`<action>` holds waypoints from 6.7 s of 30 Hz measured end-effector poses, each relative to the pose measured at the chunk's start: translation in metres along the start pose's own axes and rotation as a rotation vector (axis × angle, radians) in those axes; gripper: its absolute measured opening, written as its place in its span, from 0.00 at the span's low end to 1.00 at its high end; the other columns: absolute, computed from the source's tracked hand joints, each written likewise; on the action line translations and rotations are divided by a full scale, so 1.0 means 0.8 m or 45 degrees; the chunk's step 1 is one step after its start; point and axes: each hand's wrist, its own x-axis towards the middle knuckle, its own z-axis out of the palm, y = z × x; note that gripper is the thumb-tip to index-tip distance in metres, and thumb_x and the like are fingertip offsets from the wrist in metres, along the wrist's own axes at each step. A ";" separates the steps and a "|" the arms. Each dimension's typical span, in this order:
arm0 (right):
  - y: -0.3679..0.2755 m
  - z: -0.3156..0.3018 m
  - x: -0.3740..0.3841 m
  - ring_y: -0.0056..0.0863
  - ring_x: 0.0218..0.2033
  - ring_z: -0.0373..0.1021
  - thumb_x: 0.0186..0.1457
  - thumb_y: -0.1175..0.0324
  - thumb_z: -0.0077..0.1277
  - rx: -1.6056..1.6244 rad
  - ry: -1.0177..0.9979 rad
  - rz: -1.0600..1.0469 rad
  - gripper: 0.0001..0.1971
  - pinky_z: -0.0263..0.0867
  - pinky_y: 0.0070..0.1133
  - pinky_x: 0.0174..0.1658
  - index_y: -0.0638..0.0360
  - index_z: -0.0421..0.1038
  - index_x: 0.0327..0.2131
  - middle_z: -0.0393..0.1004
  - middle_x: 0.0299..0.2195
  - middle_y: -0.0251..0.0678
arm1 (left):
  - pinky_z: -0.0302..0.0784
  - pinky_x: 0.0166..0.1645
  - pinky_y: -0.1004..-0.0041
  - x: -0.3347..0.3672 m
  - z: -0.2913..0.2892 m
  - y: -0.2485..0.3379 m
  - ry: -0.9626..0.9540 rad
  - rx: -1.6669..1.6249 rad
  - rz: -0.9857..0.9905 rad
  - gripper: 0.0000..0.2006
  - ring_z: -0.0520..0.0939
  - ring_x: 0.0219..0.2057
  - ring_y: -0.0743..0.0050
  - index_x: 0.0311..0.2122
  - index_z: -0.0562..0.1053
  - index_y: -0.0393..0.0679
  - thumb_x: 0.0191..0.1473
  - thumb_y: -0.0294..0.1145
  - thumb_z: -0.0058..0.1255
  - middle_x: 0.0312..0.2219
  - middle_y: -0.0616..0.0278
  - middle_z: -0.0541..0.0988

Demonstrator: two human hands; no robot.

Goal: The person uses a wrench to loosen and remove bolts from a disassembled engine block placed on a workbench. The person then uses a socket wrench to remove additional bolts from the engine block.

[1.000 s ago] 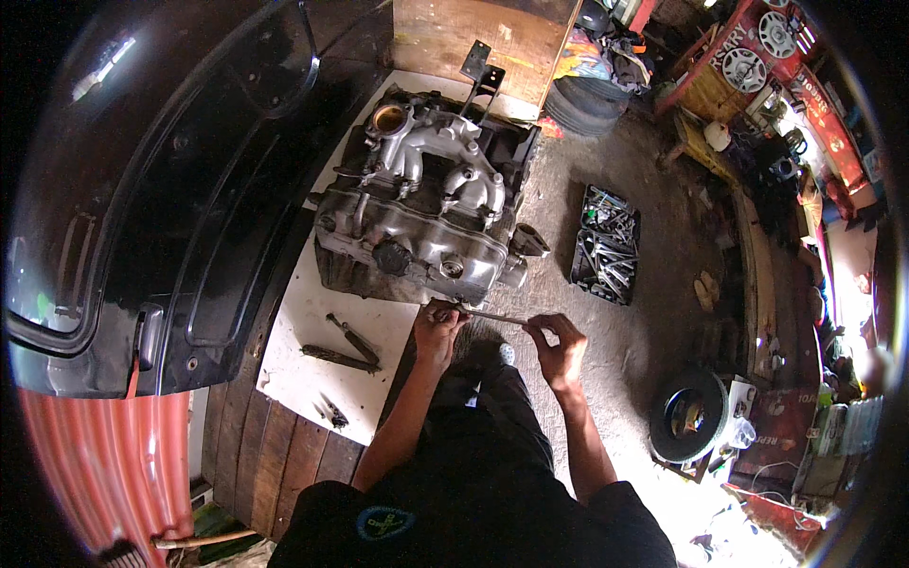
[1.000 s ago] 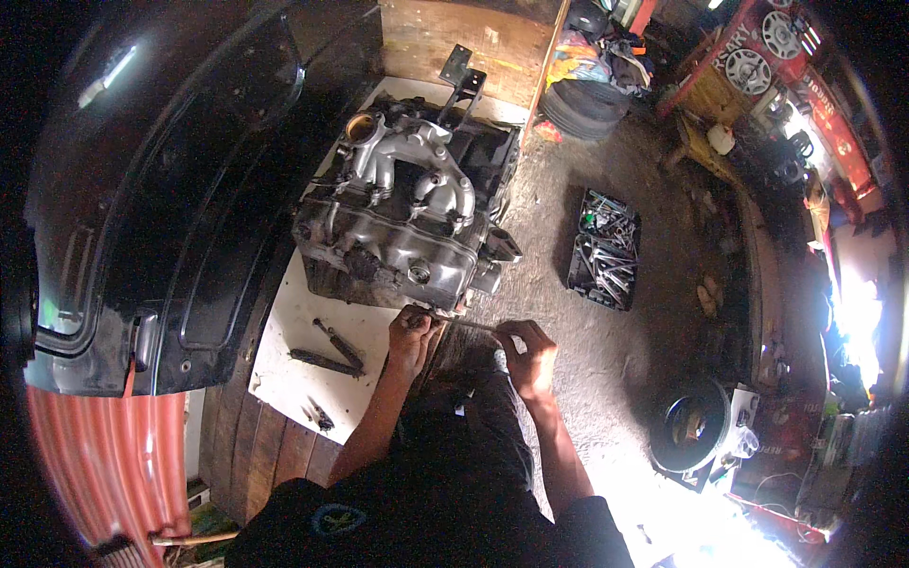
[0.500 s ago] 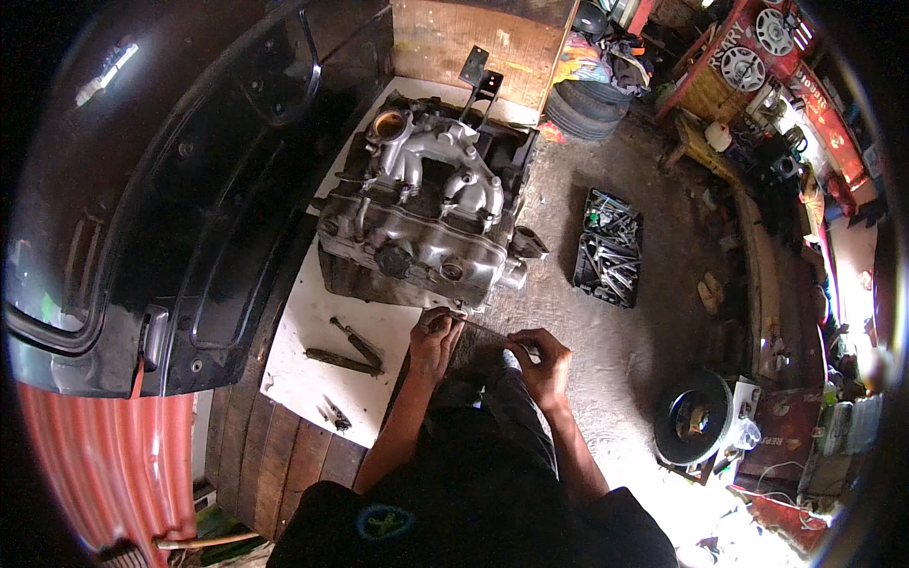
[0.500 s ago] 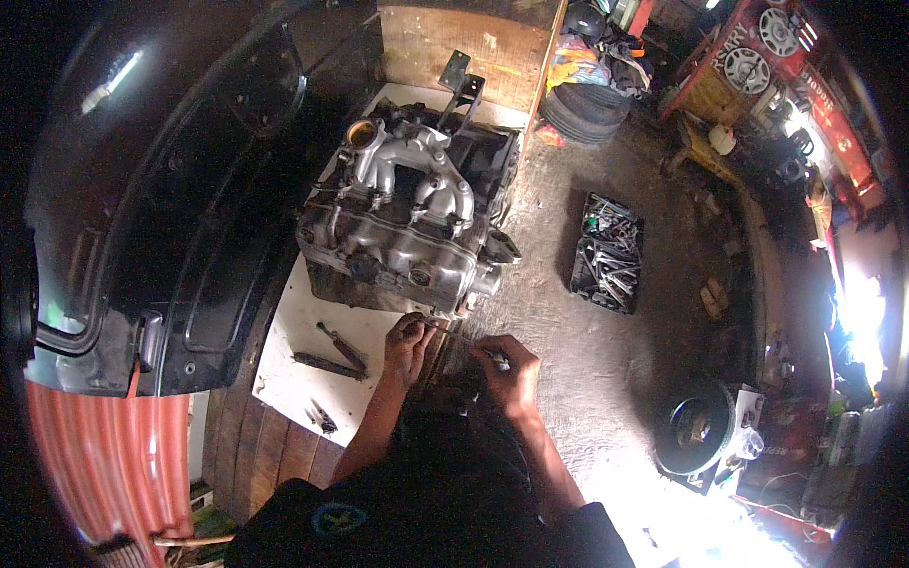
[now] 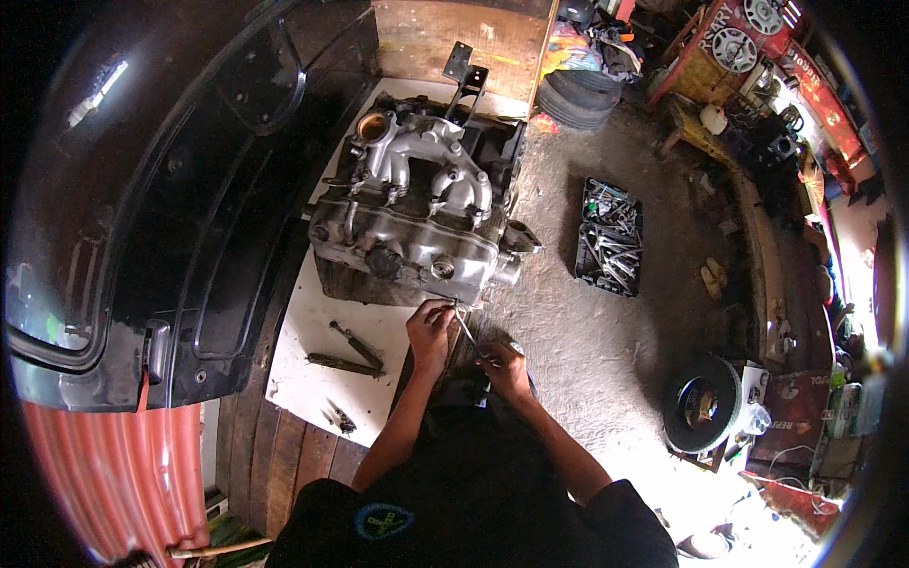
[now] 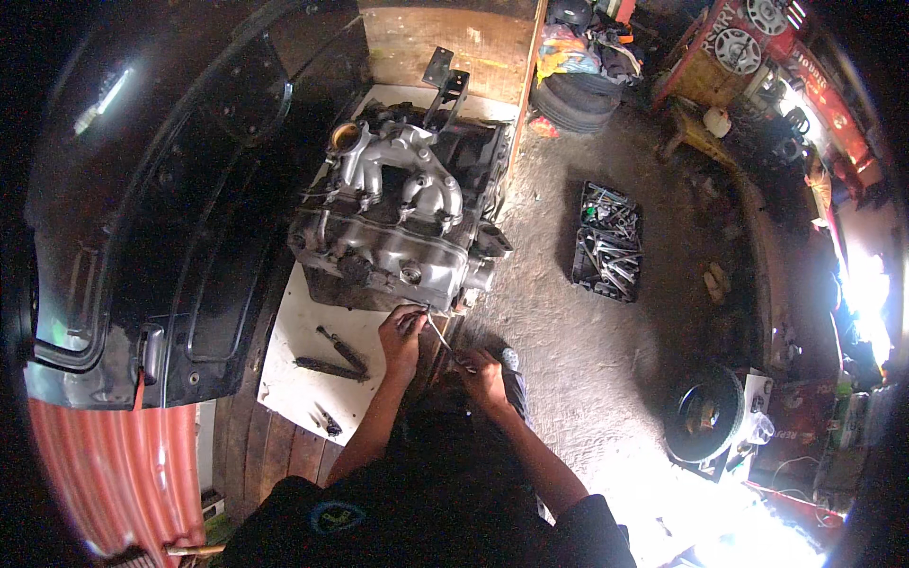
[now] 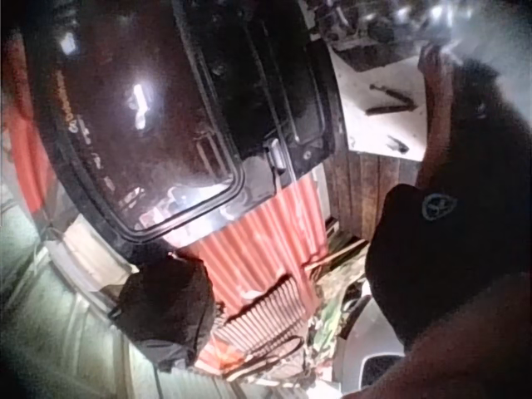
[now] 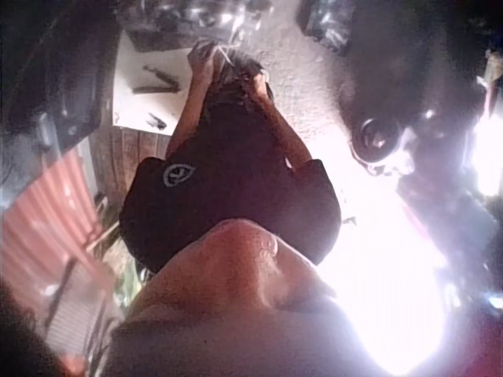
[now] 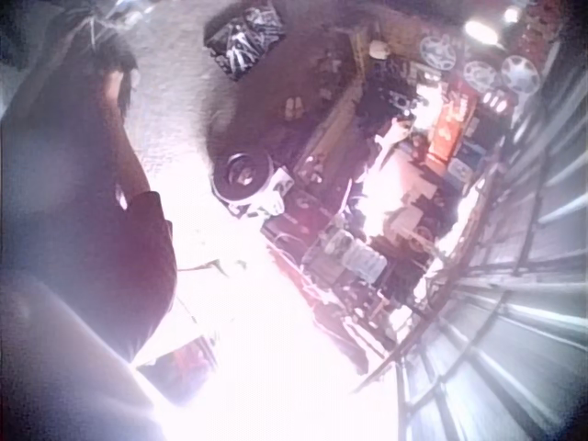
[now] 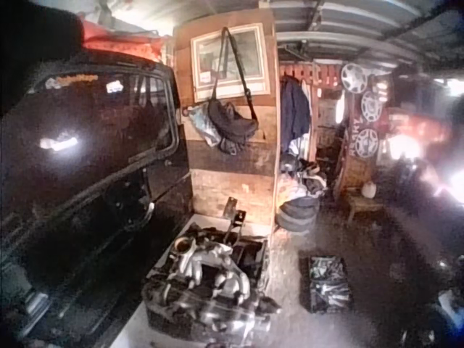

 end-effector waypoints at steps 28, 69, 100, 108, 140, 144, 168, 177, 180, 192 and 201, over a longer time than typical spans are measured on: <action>-0.029 -0.062 0.026 0.25 0.29 0.75 0.44 0.75 0.61 -0.037 0.133 0.068 0.08 0.71 0.21 0.33 0.61 0.75 0.31 0.77 0.29 0.37 | 0.74 0.34 0.76 0.010 0.000 -0.019 0.058 0.089 0.025 0.06 0.80 0.27 0.74 0.29 0.71 0.34 0.44 0.14 0.52 0.24 0.60 0.77; 0.026 0.027 0.014 0.26 0.35 0.75 0.44 0.75 0.61 0.131 -0.162 0.150 0.17 0.73 0.22 0.38 0.65 0.71 0.40 0.76 0.34 0.39 | 0.76 0.36 0.78 0.003 0.001 -0.003 0.059 -0.023 0.083 0.05 0.80 0.29 0.75 0.31 0.75 0.31 0.45 0.16 0.55 0.28 0.58 0.80; -0.216 -0.054 0.127 0.30 0.33 0.76 0.44 0.77 0.60 0.201 0.036 -0.417 0.10 0.70 0.21 0.36 0.62 0.75 0.33 0.78 0.32 0.39 | 0.80 0.40 0.68 -0.008 0.000 -0.025 0.040 -0.742 -0.416 0.08 0.78 0.32 0.71 0.38 0.68 0.38 0.51 0.18 0.51 0.32 0.59 0.74; -0.106 -0.110 0.036 0.23 0.33 0.74 0.46 0.82 0.57 0.417 0.154 0.097 0.07 0.70 0.19 0.38 0.67 0.74 0.31 0.77 0.30 0.39 | 0.79 0.42 0.71 -0.013 -0.016 -0.017 0.044 -0.450 -0.212 0.07 0.79 0.34 0.70 0.37 0.71 0.32 0.51 0.16 0.51 0.31 0.57 0.76; -0.115 -0.144 0.075 0.19 0.29 0.75 0.43 0.76 0.63 -0.120 0.189 -0.014 0.13 0.70 0.18 0.32 0.62 0.75 0.35 0.79 0.27 0.36 | 0.80 0.32 0.72 -0.001 0.010 -0.009 0.045 -0.147 -0.055 0.07 0.80 0.27 0.70 0.32 0.67 0.33 0.47 0.14 0.50 0.27 0.57 0.75; -0.164 -0.119 0.133 0.19 0.29 0.74 0.40 0.79 0.64 0.012 0.316 -0.319 0.16 0.70 0.17 0.35 0.63 0.73 0.36 0.77 0.34 0.37 | 0.81 0.33 0.71 -0.001 0.015 -0.010 0.044 -0.394 -0.216 0.06 0.80 0.26 0.68 0.33 0.67 0.33 0.50 0.16 0.50 0.27 0.56 0.75; -0.047 -0.080 0.020 0.29 0.33 0.76 0.42 0.74 0.63 -0.077 -0.012 0.023 0.12 0.70 0.23 0.39 0.61 0.76 0.33 0.79 0.31 0.36 | 0.77 0.41 0.75 -0.008 -0.004 -0.012 0.014 -0.296 -0.110 0.09 0.77 0.33 0.74 0.37 0.71 0.32 0.49 0.16 0.53 0.33 0.59 0.76; 0.013 -0.006 0.021 0.29 0.32 0.76 0.43 0.73 0.62 -0.007 -0.132 0.094 0.12 0.72 0.23 0.36 0.62 0.74 0.34 0.78 0.31 0.38 | 0.73 0.42 0.76 -0.001 -0.001 0.001 0.042 0.114 0.060 0.07 0.78 0.33 0.74 0.33 0.73 0.33 0.46 0.19 0.56 0.30 0.60 0.78; 0.008 -0.002 0.024 0.29 0.32 0.76 0.45 0.72 0.61 -0.014 -0.159 0.096 0.12 0.72 0.23 0.35 0.62 0.74 0.34 0.77 0.31 0.38 | 0.75 0.38 0.76 0.002 0.000 0.000 0.051 0.132 0.137 0.06 0.80 0.31 0.73 0.33 0.73 0.32 0.46 0.16 0.53 0.28 0.58 0.79; -0.005 0.007 0.025 0.30 0.31 0.76 0.43 0.72 0.62 -0.018 -0.198 0.079 0.13 0.72 0.24 0.34 0.63 0.74 0.35 0.77 0.30 0.39 | 0.75 0.35 0.76 0.007 -0.002 -0.001 0.044 0.148 0.091 0.05 0.81 0.28 0.73 0.28 0.74 0.33 0.42 0.15 0.54 0.25 0.58 0.79; -0.027 -0.027 0.018 0.26 0.31 0.76 0.42 0.74 0.62 0.014 -0.036 0.200 0.13 0.71 0.21 0.34 0.63 0.74 0.34 0.78 0.30 0.38 | 0.74 0.33 0.77 0.007 0.004 0.012 0.048 0.171 0.087 0.05 0.79 0.28 0.75 0.29 0.73 0.35 0.43 0.17 0.54 0.25 0.59 0.78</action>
